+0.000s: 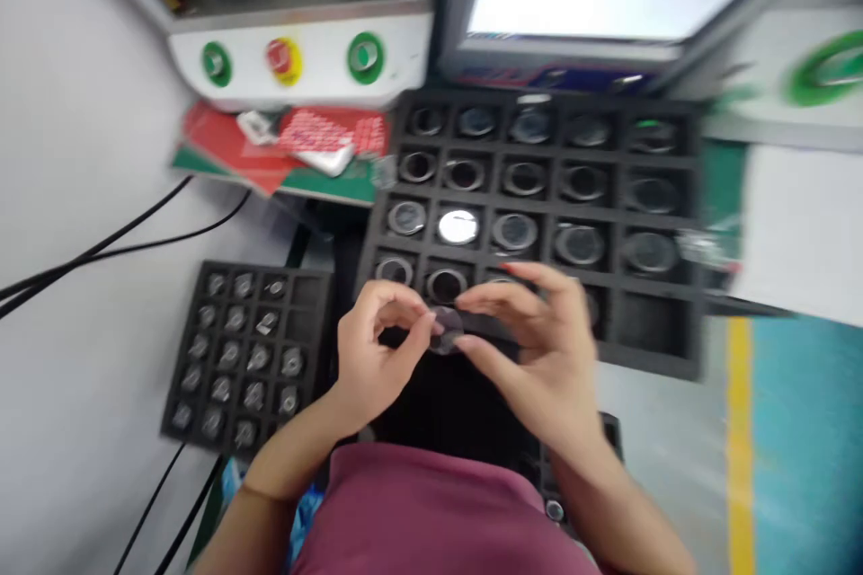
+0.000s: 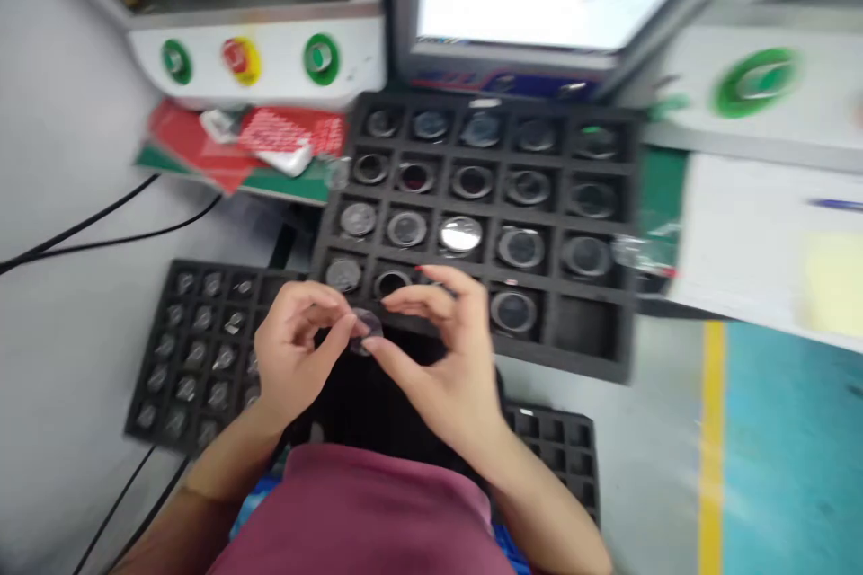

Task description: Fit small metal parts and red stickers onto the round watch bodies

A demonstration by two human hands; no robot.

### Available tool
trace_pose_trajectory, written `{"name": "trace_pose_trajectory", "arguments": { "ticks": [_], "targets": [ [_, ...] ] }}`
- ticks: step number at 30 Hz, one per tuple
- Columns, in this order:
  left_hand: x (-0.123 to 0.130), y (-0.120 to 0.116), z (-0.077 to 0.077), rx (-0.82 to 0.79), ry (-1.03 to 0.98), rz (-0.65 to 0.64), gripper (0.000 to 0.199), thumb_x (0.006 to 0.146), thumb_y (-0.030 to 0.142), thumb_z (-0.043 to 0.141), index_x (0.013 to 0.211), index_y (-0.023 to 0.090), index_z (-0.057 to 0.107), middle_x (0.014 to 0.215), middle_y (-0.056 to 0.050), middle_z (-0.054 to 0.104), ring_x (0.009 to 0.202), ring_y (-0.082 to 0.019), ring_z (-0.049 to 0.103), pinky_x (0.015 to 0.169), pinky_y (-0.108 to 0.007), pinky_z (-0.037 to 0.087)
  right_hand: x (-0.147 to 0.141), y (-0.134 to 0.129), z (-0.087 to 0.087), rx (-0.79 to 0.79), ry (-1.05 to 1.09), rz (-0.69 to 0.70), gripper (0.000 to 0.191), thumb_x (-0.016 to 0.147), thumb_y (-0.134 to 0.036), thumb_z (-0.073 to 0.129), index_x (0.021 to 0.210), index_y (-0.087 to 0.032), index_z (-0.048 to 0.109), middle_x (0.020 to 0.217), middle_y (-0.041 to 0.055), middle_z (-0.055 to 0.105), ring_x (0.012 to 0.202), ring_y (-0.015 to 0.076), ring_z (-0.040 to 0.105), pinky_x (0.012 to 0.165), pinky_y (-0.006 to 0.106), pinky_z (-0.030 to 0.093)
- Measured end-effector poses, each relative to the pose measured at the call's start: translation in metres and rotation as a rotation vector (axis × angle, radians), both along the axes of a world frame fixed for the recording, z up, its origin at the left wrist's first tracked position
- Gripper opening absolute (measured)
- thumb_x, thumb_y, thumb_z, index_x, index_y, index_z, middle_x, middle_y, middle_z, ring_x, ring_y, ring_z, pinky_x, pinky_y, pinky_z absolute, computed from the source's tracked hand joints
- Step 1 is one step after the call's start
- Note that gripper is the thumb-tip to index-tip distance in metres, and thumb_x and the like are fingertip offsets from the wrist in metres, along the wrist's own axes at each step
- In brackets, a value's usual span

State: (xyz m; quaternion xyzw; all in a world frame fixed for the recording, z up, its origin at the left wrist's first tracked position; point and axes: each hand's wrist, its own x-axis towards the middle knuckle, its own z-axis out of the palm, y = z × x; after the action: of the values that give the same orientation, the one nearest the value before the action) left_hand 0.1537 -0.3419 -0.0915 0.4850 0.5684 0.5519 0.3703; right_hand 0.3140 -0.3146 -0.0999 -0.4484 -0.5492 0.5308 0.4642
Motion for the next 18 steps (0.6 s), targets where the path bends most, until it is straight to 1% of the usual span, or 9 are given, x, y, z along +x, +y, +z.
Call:
{"name": "trace_pose_trajectory", "arguments": {
  "ticks": [2,4,7,9,10,12,14,16,18],
  "targets": [
    [0.015,0.009,0.002,0.069,0.05,-0.084,0.015,0.09,0.011,0.07,0.097,0.021,0.061,0.084,0.003,0.071,0.067,-0.008,0.074,0.067,-0.015,0.062,0.004,0.01,0.002,0.008,0.004,0.001,0.048,0.084,-0.018,0.075,0.122,-0.029,0.048,0.083,-0.0049,0.072,0.077,0.0156,0.073,0.08,0.033,0.06],
    [0.018,0.016,0.0,0.091,0.121,-0.106,0.019,0.089,0.009,0.07,0.102,0.022,0.063,0.089,0.002,0.074,0.072,-0.009,0.076,0.072,-0.015,0.063,0.028,0.031,0.004,0.038,-0.027,-0.065,0.041,0.086,-0.02,0.072,0.119,-0.028,0.049,0.075,-0.0069,0.07,0.069,0.0151,0.071,0.075,0.033,0.058],
    [0.012,0.023,-0.007,0.043,0.206,-0.049,0.019,0.089,0.011,0.07,0.103,0.022,0.066,0.09,0.001,0.076,0.079,-0.01,0.078,0.079,-0.016,0.063,0.095,0.083,0.01,0.115,-0.153,-0.356,0.044,0.08,-0.025,0.076,0.114,-0.028,0.047,0.075,-0.0062,0.068,0.07,0.0172,0.07,0.073,0.034,0.058],
    [0.007,0.024,-0.011,-0.041,0.221,0.0,0.011,0.089,0.016,0.07,0.098,0.021,0.066,0.085,0.001,0.076,0.076,-0.01,0.078,0.077,-0.015,0.063,0.141,0.13,0.01,0.047,-0.419,-0.57,0.046,0.075,-0.018,0.074,0.109,-0.027,0.044,0.073,-0.0069,0.067,0.07,0.0167,0.068,0.073,0.033,0.056],
    [0.004,0.024,-0.013,-0.088,0.218,0.022,0.009,0.089,0.019,0.07,0.096,0.02,0.066,0.083,0.0,0.076,0.074,-0.011,0.077,0.075,-0.016,0.063,0.161,0.154,0.007,0.011,-0.475,-0.609,0.045,0.073,-0.013,0.072,0.106,-0.026,0.043,0.07,-0.0068,0.065,0.068,0.0171,0.067,0.072,0.032,0.055],
    [-0.002,0.021,-0.014,-0.177,0.198,0.04,0.012,0.087,0.026,0.072,0.095,0.019,0.065,0.08,-0.001,0.076,0.072,-0.013,0.078,0.072,-0.018,0.064,0.186,0.196,-0.002,-0.053,-0.544,-0.599,0.043,0.071,-0.007,0.072,0.1,-0.024,0.046,0.065,-0.006,0.063,0.063,0.0174,0.064,0.068,0.032,0.052],
    [-0.012,0.018,-0.015,-0.258,0.161,0.05,0.02,0.084,0.031,0.074,0.096,0.019,0.065,0.08,-0.003,0.077,0.072,-0.016,0.078,0.072,-0.022,0.065,0.196,0.224,-0.013,-0.097,-0.622,-0.559,0.044,0.067,-0.003,0.075,0.098,-0.022,0.049,0.061,-0.0057,0.062,0.062,0.0175,0.063,0.067,0.031,0.05],
    [-0.028,0.014,-0.017,-0.318,0.124,0.108,0.027,0.079,0.035,0.077,0.096,0.018,0.065,0.079,-0.004,0.078,0.072,-0.017,0.078,0.072,-0.025,0.066,0.198,0.236,-0.02,-0.113,-0.718,-0.526,0.044,0.066,-0.002,0.078,0.099,-0.019,0.054,0.061,-0.005,0.062,0.064,0.0175,0.063,0.071,0.032,0.049],
    [-0.05,0.008,-0.02,-0.349,0.109,0.217,0.032,0.074,0.038,0.079,0.093,0.017,0.064,0.076,-0.005,0.077,0.069,-0.018,0.077,0.068,-0.025,0.065,0.198,0.234,-0.024,-0.104,-0.819,-0.513,0.038,0.074,-0.009,0.081,0.104,-0.017,0.059,0.065,-0.0031,0.064,0.069,0.0173,0.064,0.076,0.034,0.05]
  ]
}}
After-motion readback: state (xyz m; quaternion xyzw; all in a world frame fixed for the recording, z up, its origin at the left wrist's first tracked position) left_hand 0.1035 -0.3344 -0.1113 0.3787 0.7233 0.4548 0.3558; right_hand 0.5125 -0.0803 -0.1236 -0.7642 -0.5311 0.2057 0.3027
